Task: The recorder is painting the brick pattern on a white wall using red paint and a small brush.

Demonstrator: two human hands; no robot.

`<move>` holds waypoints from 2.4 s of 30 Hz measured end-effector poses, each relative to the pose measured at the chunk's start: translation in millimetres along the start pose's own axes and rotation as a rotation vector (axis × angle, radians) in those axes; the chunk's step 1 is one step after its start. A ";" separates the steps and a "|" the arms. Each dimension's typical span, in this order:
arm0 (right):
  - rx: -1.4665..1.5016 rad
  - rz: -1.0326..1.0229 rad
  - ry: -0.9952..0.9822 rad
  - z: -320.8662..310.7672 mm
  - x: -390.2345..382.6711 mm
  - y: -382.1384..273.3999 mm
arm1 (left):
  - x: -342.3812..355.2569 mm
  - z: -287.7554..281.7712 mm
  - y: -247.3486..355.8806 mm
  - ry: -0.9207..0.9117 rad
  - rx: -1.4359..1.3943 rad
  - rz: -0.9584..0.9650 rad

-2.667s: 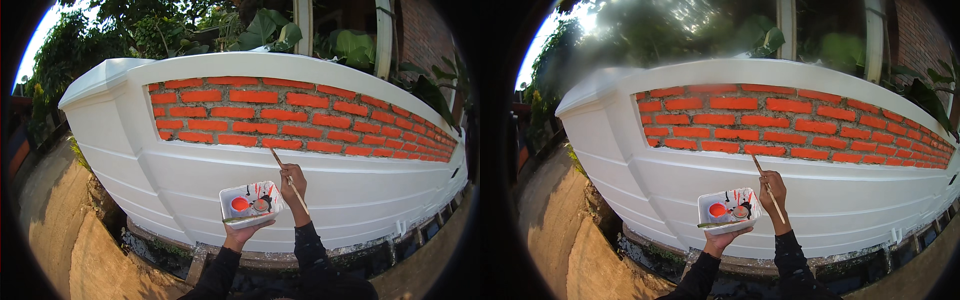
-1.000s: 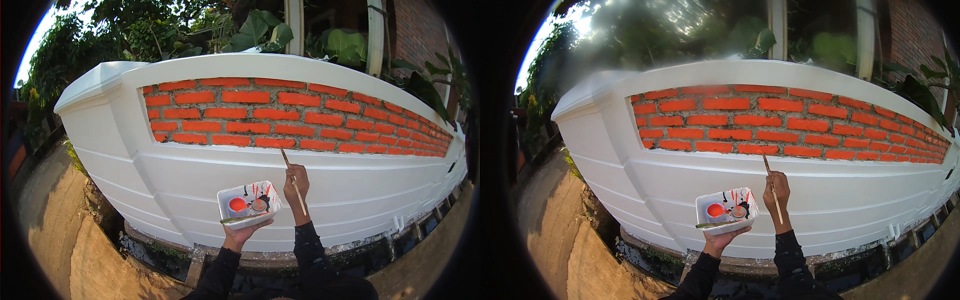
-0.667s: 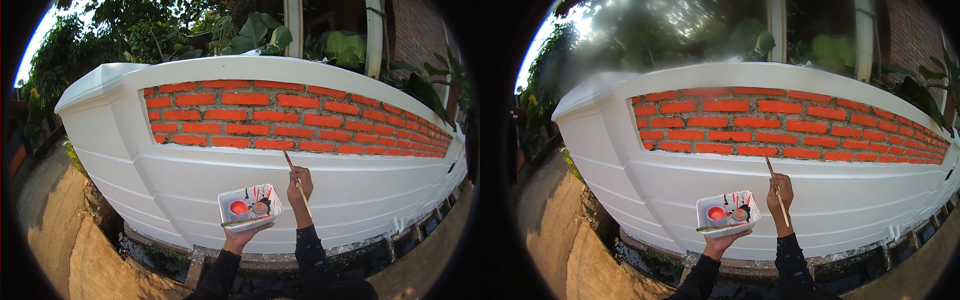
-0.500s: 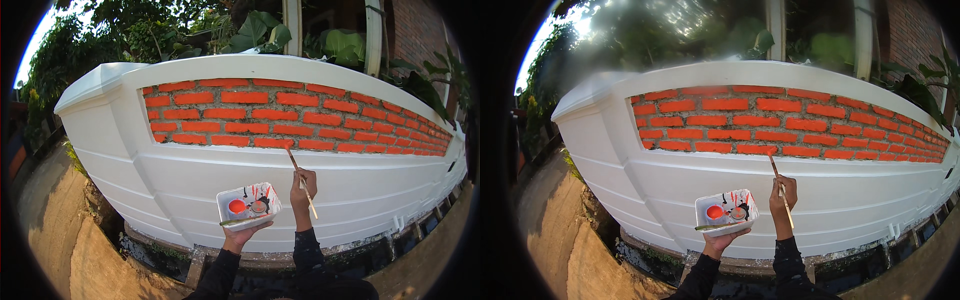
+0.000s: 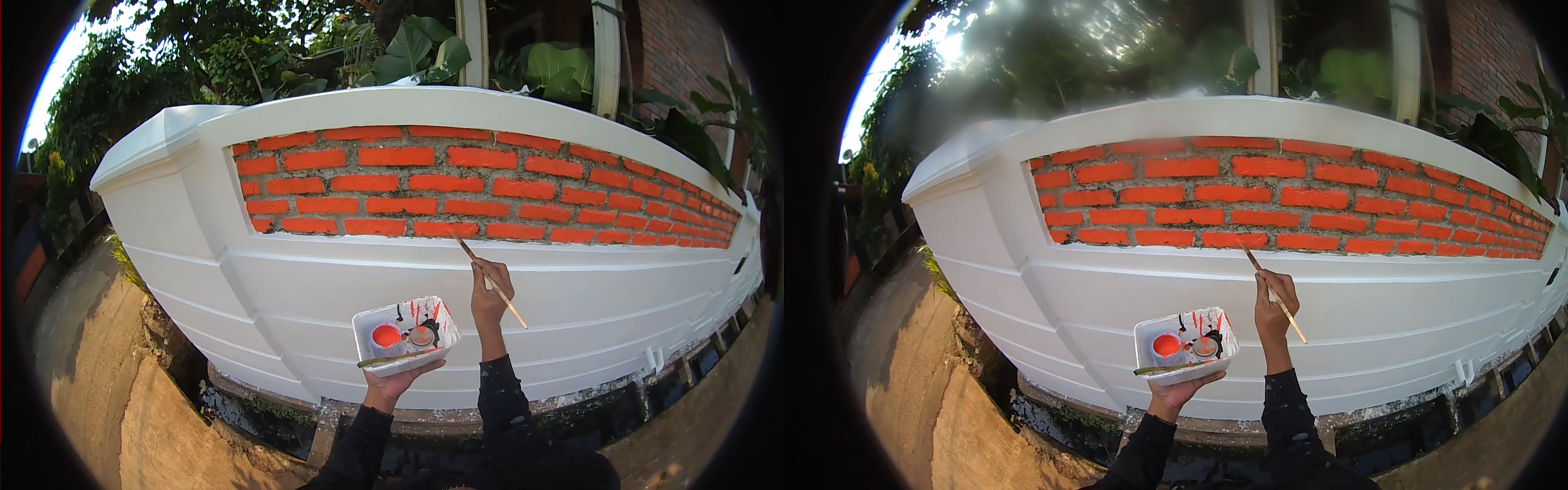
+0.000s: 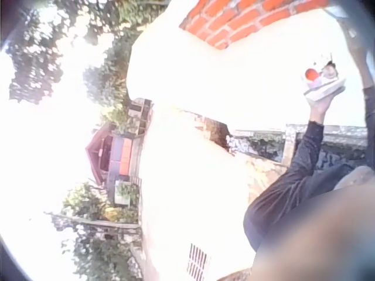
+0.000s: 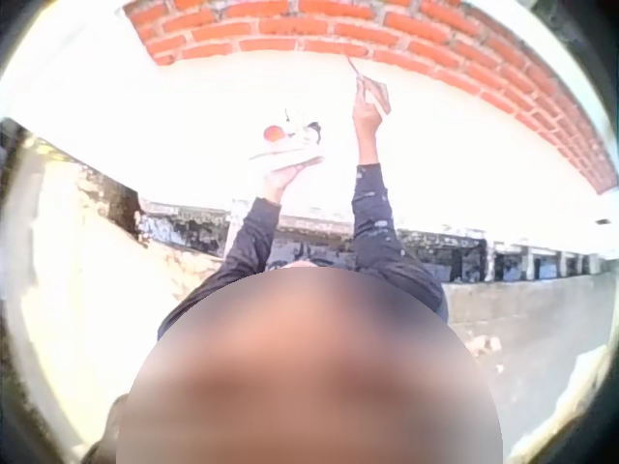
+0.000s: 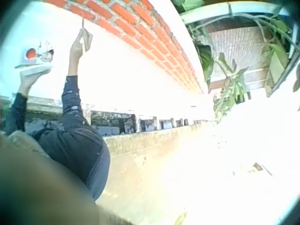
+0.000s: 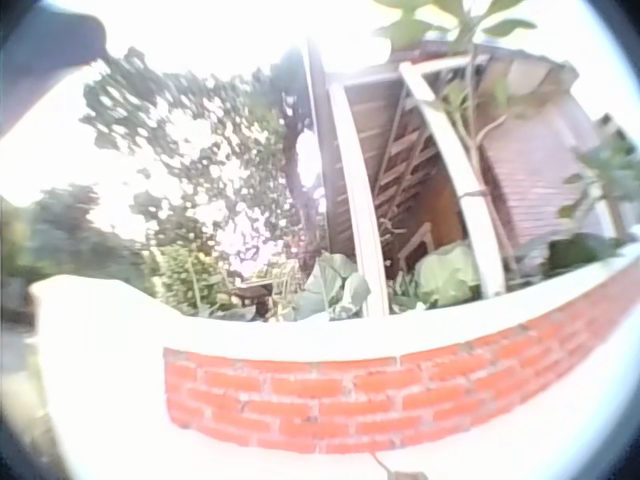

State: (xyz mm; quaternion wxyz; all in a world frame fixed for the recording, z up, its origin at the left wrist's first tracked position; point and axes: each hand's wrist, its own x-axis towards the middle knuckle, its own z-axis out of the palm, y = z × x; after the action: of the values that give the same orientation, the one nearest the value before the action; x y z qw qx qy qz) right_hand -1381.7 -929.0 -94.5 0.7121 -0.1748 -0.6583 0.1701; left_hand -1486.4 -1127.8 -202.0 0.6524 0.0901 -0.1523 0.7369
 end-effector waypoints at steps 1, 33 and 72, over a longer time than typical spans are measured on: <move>-0.008 0.047 0.039 -7.1 0.2 5.8 | -0.2 0.7 0.1 -0.002 0.039 0.003; -0.106 -0.058 0.040 -26.3 -0.8 3.4 | 16.8 -7.1 -10.0 -0.031 0.013 -0.029; -0.041 -0.096 0.033 -21.2 3.1 3.6 | 6.6 -7.3 -3.8 0.002 0.108 0.001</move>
State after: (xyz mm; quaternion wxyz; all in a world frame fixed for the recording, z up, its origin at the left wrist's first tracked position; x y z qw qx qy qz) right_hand -1360.4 -924.9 -95.1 0.7265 -0.1603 -0.6575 0.1192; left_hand -1483.0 -1118.8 -206.2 0.6466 0.1242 -0.1118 0.7443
